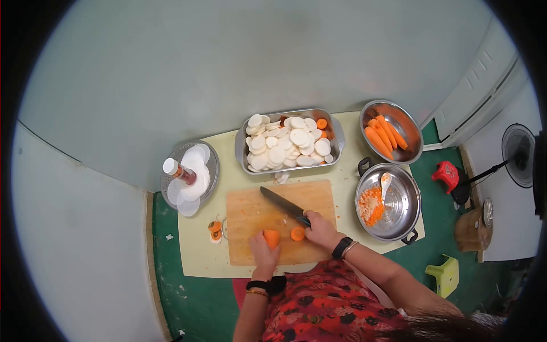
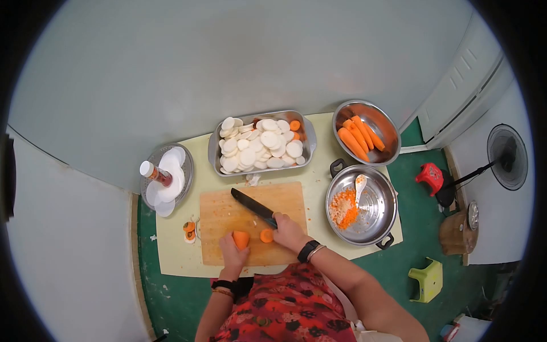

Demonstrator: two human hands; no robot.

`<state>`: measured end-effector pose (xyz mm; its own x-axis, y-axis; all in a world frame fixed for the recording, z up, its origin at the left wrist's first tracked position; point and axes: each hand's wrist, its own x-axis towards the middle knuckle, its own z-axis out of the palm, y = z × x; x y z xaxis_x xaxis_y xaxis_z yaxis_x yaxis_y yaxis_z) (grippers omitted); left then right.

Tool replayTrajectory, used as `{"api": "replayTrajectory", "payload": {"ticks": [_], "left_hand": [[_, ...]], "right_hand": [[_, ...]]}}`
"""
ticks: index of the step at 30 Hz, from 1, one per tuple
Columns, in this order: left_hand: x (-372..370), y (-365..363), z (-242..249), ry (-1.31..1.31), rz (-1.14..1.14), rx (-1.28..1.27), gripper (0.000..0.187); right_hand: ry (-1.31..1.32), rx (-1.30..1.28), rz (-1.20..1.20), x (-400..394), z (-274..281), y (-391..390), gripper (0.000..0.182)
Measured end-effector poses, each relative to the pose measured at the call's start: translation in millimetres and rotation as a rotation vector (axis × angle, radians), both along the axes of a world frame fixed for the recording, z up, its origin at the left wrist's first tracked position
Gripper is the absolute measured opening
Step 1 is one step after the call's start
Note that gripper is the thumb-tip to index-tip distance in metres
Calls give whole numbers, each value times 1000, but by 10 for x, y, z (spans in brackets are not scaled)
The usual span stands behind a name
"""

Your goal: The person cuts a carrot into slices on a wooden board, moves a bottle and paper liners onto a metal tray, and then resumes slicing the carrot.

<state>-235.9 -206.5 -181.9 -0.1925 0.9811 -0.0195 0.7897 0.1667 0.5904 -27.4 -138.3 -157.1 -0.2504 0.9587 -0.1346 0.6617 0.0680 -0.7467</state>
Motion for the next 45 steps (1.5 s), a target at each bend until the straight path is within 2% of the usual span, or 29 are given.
{"api": "replayTrajectory", "payload": {"ticks": [3,6,9,12,18,21,27,30,33,36,39,45], "left_hand": [[90,-90,36,62,-31,54,64],[175,-118,96,1,-18,72,62],[189,-192,-33,-56,-26,108,57],[252,-251,-38,-51,-39,167,54],[258,-235,-53,113,-105,146,52],[231,-211,-57,151,-142,83,54],[160,-180,-61,167,-197,24,57],[158,-177,-68,158,-191,-45,59],[143,-184,-73,115,-201,-61,56],[141,-175,-84,96,-206,-52,54],[112,-171,-133,118,-237,21,61],[79,-147,-114,95,-267,-23,57]], "right_hand": [[165,-130,-15,104,177,-26,31],[216,-90,3,181,376,-171,30],[321,80,-36,141,382,-359,25],[236,209,82,149,179,-460,23],[23,118,186,152,238,-654,20],[-8,189,188,121,227,-661,18],[-35,155,292,59,364,-594,16],[2,240,229,-3,250,-627,14],[-29,205,250,-19,180,-633,12],[-48,202,251,-25,208,-626,12],[-77,247,261,-7,285,-618,12],[-160,248,271,-53,275,-652,13]]}}
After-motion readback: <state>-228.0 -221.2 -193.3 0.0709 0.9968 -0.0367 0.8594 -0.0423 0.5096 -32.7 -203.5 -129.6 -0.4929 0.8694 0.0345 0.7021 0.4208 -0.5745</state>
